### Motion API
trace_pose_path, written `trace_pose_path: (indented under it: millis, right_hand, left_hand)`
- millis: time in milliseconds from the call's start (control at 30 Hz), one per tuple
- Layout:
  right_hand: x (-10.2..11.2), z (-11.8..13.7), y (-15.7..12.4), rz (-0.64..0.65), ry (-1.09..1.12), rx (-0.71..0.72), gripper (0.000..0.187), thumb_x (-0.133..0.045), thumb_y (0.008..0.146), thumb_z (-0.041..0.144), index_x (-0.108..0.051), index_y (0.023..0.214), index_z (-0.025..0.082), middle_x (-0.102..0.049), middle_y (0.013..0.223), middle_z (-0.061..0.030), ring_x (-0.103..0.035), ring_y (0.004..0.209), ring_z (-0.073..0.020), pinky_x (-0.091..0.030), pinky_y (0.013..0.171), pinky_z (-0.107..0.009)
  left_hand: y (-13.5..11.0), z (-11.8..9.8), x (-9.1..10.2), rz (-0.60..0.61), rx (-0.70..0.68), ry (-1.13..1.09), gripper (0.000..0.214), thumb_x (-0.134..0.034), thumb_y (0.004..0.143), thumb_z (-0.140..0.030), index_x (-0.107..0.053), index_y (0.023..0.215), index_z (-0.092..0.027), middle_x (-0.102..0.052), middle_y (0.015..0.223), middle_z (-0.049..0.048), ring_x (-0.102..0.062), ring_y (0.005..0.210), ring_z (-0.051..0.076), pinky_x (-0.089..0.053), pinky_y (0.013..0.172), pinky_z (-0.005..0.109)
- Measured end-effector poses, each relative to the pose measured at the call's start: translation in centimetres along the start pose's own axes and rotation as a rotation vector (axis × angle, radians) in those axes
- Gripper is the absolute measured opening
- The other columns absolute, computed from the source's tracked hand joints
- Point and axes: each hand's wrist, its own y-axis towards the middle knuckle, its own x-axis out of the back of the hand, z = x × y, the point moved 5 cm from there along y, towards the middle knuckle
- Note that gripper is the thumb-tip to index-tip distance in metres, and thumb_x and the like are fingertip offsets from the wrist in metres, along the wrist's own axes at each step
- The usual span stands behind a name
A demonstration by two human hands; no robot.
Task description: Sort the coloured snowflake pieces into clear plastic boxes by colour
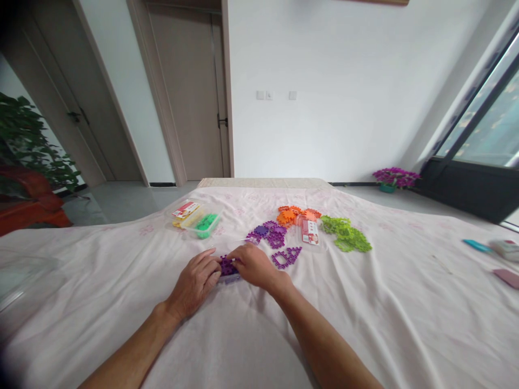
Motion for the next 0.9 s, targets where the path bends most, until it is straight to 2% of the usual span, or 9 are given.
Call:
trace_pose_path:
  millis: [133,233,400,467,567,667,733,833,900]
  right_hand:
    - [-0.2,0.7,-0.1,0.07,0.057,0.027,0.033,-0.05,0.087,0.012,-0.072,0.109,0.023,-0.075,0.103,-0.0027,-0.066,0.097,-0.0164,-0.044,0.09,-0.027]
    - [0.4,0.2,0.0,0.036,0.114,-0.025,0.03,-0.05,0.088,0.014,-0.072,0.108,0.022,-0.075,0.102,-0.0027,-0.067,0.093,-0.016,-0.046,0.084,-0.025]
    - [4.1,-3.1,-0.6,-0.168,0.031,-0.194,0.03,-0.051,0.087,0.015,-0.072,0.108,0.021,-0.073,0.108,-0.0057,-0.066,0.099,-0.0192,-0.047,0.086,-0.029]
    - [5.8,-5.0,-1.4,-0.157,-0.073,-0.302,0.03,-0.054,0.084,0.014,-0.071,0.107,0.022,-0.073,0.107,-0.0055,-0.065,0.099,-0.0205,-0.046,0.085,-0.029]
    - [7.7,-7.9,-3.3,0.002,-0.237,-0.493,0.03,-0.057,0.077,0.012,-0.072,0.102,0.02,-0.073,0.102,-0.0065,-0.065,0.095,-0.022,-0.045,0.08,-0.028]
    - [8.7,-10.8,-5.5,0.127,-0.364,-0.655,0.042,-0.062,0.072,0.012,-0.069,0.113,0.022,-0.07,0.114,-0.0077,-0.063,0.105,-0.0247,-0.044,0.083,-0.03]
    - [8.7,-12.5,-6.7,0.186,-0.416,-0.726,0.055,-0.066,0.068,0.011,-0.065,0.122,0.024,-0.067,0.121,-0.0083,-0.061,0.11,-0.0256,-0.044,0.086,-0.031]
    - [8.1,-14.5,-7.8,0.275,-0.424,-0.798,0.065,-0.072,0.061,0.011,-0.064,0.123,0.026,-0.068,0.118,-0.0074,-0.062,0.107,-0.0255,-0.044,0.083,-0.03]
    - [7.7,-15.4,-8.1,0.294,-0.416,-0.834,0.066,-0.076,0.057,0.012,-0.066,0.121,0.026,-0.069,0.115,-0.007,-0.062,0.104,-0.0258,-0.043,0.079,-0.03]
  left_hand:
    - [-0.1,0.2,0.1,-0.028,-0.001,-0.016,0.02,-0.045,0.096,-0.03,-0.063,0.101,-0.023,-0.066,0.11,0.0057,-0.05,0.124,0.026,-0.038,0.11,0.049]
    - [-0.1,0.0,0.1,0.005,-0.029,-0.015,0.02,-0.045,0.096,-0.028,-0.063,0.103,-0.024,-0.067,0.106,0.0044,-0.051,0.121,0.026,-0.034,0.11,0.051]
    - [0.1,-0.2,0.1,0.009,-0.026,0.038,0.022,-0.042,0.097,-0.027,-0.061,0.086,-0.021,-0.063,0.087,0.0028,-0.057,0.097,0.021,-0.033,0.109,0.05]
    - [0.1,-0.2,0.1,0.002,-0.023,0.061,0.024,-0.041,0.097,-0.026,-0.059,0.082,-0.021,-0.06,0.083,0.0023,-0.055,0.089,0.02,-0.035,0.108,0.05]
    - [0.2,-0.2,0.0,-0.007,-0.018,0.077,0.026,-0.04,0.098,-0.027,-0.058,0.079,-0.021,-0.058,0.08,0.0021,-0.053,0.084,0.019,-0.035,0.107,0.05]
    - [0.1,-0.1,0.0,-0.011,-0.003,0.062,0.025,-0.041,0.097,-0.028,-0.06,0.083,-0.021,-0.059,0.081,0.0025,-0.054,0.085,0.019,-0.035,0.108,0.049]
    - [0.1,0.1,0.1,-0.02,-0.006,0.052,0.021,-0.044,0.097,-0.029,-0.063,0.097,-0.021,-0.062,0.092,0.0044,-0.055,0.095,0.021,-0.034,0.11,0.049]
    - [0.0,0.2,0.1,-0.005,-0.063,0.051,0.031,-0.047,0.095,-0.031,-0.059,0.124,-0.025,-0.061,0.121,0.0067,-0.048,0.122,0.025,-0.029,0.114,0.051]
    - [-0.1,0.3,-0.1,0.03,-0.102,0.05,0.033,-0.048,0.095,-0.032,-0.058,0.127,-0.03,-0.06,0.128,0.0046,-0.042,0.131,0.026,-0.025,0.116,0.053]
